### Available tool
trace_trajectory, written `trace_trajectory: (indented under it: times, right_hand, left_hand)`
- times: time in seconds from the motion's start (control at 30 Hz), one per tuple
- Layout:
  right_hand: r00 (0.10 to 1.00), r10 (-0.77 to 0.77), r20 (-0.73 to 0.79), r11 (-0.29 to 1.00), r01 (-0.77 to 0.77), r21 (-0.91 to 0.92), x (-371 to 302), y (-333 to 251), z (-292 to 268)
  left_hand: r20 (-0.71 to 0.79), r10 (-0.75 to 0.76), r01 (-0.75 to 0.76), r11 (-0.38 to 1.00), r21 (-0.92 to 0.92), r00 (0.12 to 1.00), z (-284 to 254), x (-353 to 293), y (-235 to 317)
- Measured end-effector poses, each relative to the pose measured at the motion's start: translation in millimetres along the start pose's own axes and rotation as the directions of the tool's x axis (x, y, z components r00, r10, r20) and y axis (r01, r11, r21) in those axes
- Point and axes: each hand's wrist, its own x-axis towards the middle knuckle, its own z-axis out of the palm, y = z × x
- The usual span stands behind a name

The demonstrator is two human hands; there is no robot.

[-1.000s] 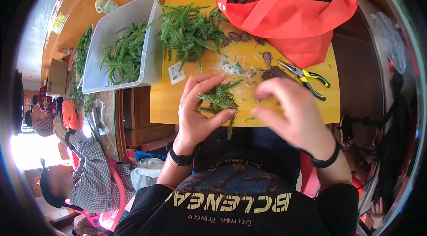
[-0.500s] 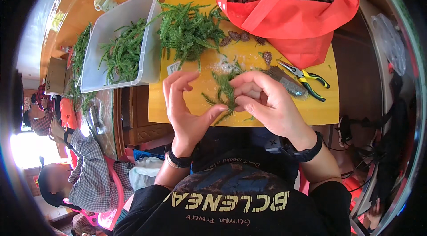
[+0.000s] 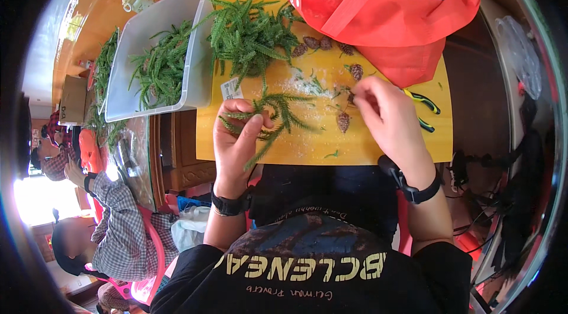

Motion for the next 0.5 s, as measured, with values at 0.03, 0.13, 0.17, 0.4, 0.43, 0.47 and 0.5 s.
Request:
trace_trajectory:
  times: [0.03, 0.13, 0.17, 0.4, 0.43, 0.47, 0.5]
  right_hand:
    - [0.994, -0.055, 0.098, 0.965, 0.078, -0.249, 0, 6, -2]
    - [0.98, -0.066, 0.19, 0.88, 0.147, -0.451, -5, 25, 10]
    - [0.98, -0.028, 0.195, 0.844, 0.128, -0.521, -6, 27, 16]
    - [0.977, -0.032, 0.209, 0.73, 0.165, -0.664, -3, 39, 39]
    - [0.976, -0.033, 0.213, 0.73, 0.169, -0.662, -3, 37, 39]
    - [0.987, -0.024, 0.161, 0.808, 0.114, -0.578, -2, 33, 38]
    - [0.994, -0.008, 0.109, 0.873, 0.06, -0.484, -2, 28, 36]
  left_hand:
    - [-0.005, -0.016, 0.016, 1.0, -0.012, 1.0, -4, -1, 0]
    - [0.016, -0.048, 0.048, 0.999, -0.003, 0.999, -11, -4, 0]
    - [0.043, -0.065, 0.064, 0.998, 0.018, 0.997, -13, -5, 0]
    - [0.124, -0.124, 0.136, 0.986, -0.092, 0.985, -3, -3, 10]
    - [0.119, -0.123, 0.135, 0.987, -0.092, 0.985, -5, -4, 10]
    - [0.133, -0.145, 0.161, 0.98, -0.116, 0.98, -7, -4, 10]
    - [0.149, -0.166, 0.187, 0.972, -0.14, 0.975, -8, -5, 9]
